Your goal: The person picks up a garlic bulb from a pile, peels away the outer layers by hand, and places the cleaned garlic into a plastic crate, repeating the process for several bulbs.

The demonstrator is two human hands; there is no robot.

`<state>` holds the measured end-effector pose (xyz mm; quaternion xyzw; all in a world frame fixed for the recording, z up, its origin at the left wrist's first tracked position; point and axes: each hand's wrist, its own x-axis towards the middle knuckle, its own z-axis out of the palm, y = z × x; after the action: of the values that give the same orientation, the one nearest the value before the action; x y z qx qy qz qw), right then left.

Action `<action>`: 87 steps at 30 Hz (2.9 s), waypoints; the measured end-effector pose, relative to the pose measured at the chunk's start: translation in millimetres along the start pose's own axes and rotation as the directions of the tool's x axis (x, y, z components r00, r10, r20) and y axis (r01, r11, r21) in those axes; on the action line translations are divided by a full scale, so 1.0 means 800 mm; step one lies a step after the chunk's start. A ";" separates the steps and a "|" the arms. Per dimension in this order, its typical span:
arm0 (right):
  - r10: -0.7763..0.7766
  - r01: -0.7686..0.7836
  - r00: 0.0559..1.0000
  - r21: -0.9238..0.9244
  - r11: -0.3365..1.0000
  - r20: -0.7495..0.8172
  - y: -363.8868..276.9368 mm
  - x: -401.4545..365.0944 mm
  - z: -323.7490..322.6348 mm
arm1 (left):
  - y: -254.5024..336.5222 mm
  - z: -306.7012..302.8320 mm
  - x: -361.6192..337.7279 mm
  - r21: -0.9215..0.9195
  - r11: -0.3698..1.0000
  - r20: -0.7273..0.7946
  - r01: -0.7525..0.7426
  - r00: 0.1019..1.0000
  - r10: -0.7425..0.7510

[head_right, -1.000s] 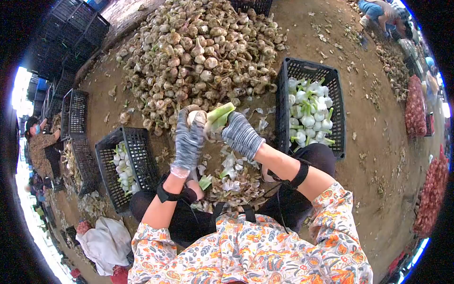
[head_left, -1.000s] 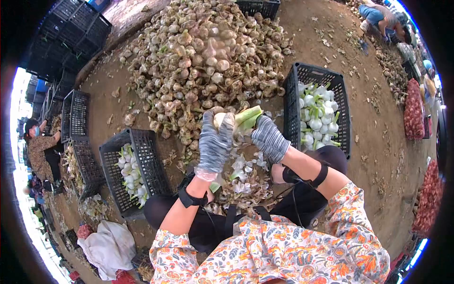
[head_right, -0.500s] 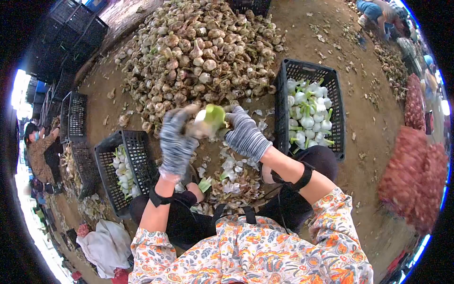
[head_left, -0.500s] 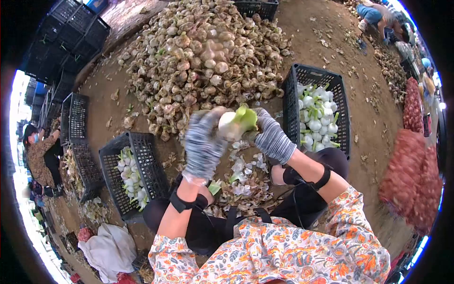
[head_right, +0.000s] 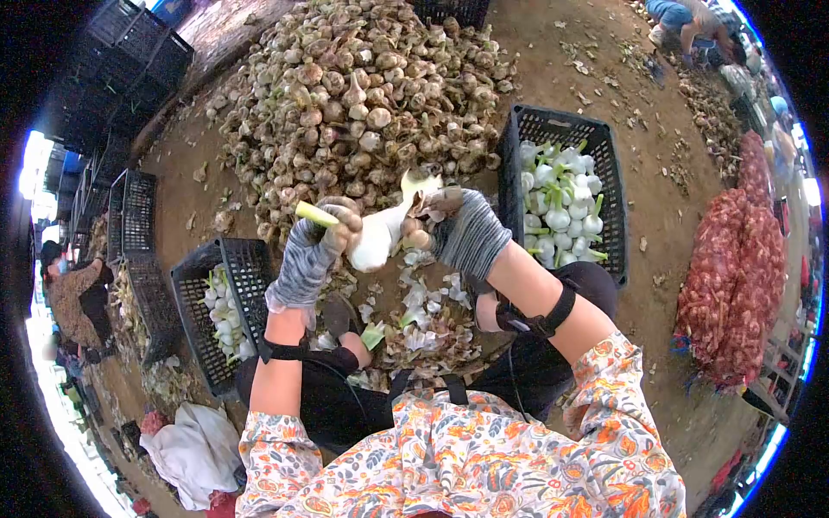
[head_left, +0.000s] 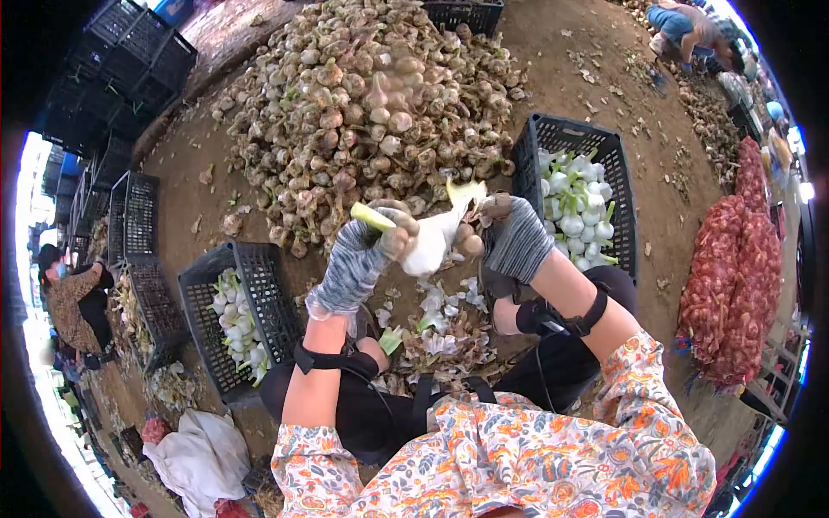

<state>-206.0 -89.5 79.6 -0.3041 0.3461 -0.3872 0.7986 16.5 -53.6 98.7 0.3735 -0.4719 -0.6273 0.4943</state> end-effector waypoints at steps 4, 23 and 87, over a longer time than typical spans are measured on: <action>0.411 -0.357 0.912 0.480 0.801 -0.007 0.009 0.010 -0.004 | -0.015 0.014 0.009 -0.446 0.895 0.174 0.025 0.983 0.059; 0.084 0.062 0.994 -0.996 0.060 0.067 0.008 -0.003 0.010 | -0.075 0.000 0.013 -0.865 0.496 -0.321 0.082 0.669 -0.670; -0.294 0.242 0.956 -0.548 0.801 -0.008 -0.014 -0.014 0.033 | 0.017 0.058 0.004 0.762 0.637 0.017 -0.118 0.987 0.162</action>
<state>-194.5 -80.4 106.5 -0.5446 0.4310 -0.3961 0.6006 -23.7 -47.4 124.3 0.5249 -0.7056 -0.3214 0.3511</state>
